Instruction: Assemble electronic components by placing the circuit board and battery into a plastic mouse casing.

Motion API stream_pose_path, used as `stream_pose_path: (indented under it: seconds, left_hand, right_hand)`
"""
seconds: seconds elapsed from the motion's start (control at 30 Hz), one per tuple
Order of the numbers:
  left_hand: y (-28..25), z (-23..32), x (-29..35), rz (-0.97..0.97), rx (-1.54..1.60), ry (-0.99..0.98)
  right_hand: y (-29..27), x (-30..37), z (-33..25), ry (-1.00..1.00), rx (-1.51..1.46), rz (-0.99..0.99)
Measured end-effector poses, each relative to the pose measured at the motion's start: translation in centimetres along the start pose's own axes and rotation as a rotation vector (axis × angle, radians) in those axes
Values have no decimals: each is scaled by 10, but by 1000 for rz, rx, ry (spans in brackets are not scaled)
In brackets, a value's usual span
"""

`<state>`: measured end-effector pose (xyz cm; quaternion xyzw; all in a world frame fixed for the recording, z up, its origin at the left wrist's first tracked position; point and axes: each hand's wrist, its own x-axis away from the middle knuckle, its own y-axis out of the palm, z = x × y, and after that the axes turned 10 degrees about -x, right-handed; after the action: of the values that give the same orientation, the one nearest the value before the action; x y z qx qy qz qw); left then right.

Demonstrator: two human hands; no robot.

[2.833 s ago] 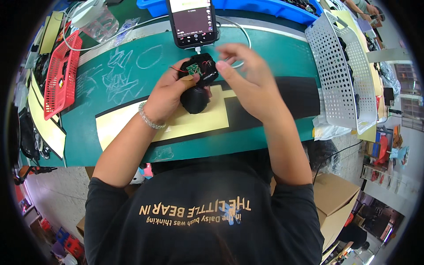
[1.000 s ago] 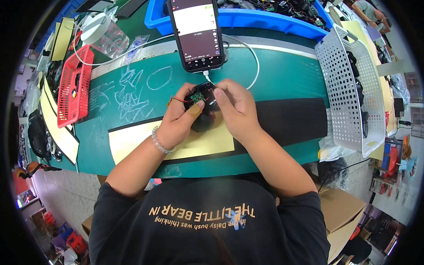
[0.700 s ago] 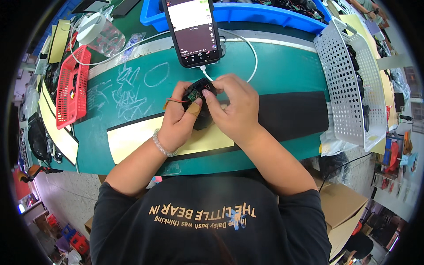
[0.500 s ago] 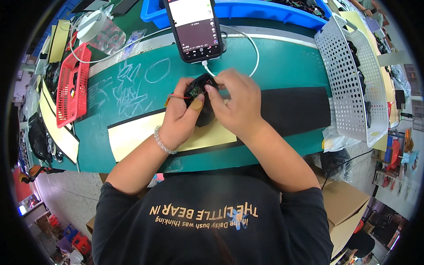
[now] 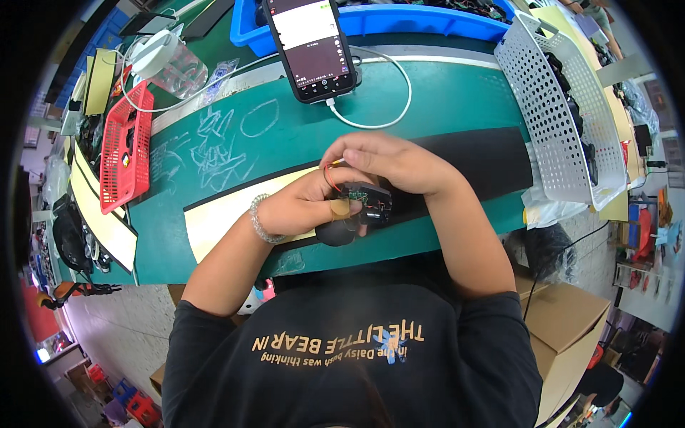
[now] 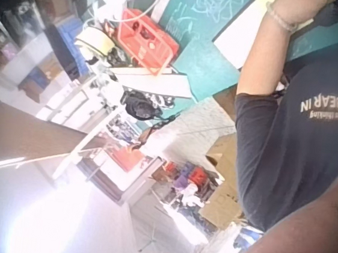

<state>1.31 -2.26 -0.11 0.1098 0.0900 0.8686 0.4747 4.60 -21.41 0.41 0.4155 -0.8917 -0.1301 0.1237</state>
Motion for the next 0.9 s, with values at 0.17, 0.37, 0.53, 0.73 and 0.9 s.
stream_pose_path:
  seconds: [0.17, 0.37, 0.53, 0.73, 0.9]
  left_hand:
    - [-6, -7, -4, -17, -193, 8]
    - [-9, -7, -3, 252, -280, 22]
    - [1, 2, -1, 266, -344, 58]
    - [4, -8, -3, 278, -492, 120]
    - [11, -2, 0, 112, -549, 139]
  right_hand:
    - [-1, 3, -5, -89, 81, 127]
    - [6, 11, -16, -194, -40, 332]
    - [0, 26, -23, -378, 88, 438]
    - [13, 36, -25, -300, 33, 540]
    - [26, 39, -24, -330, 235, 551]
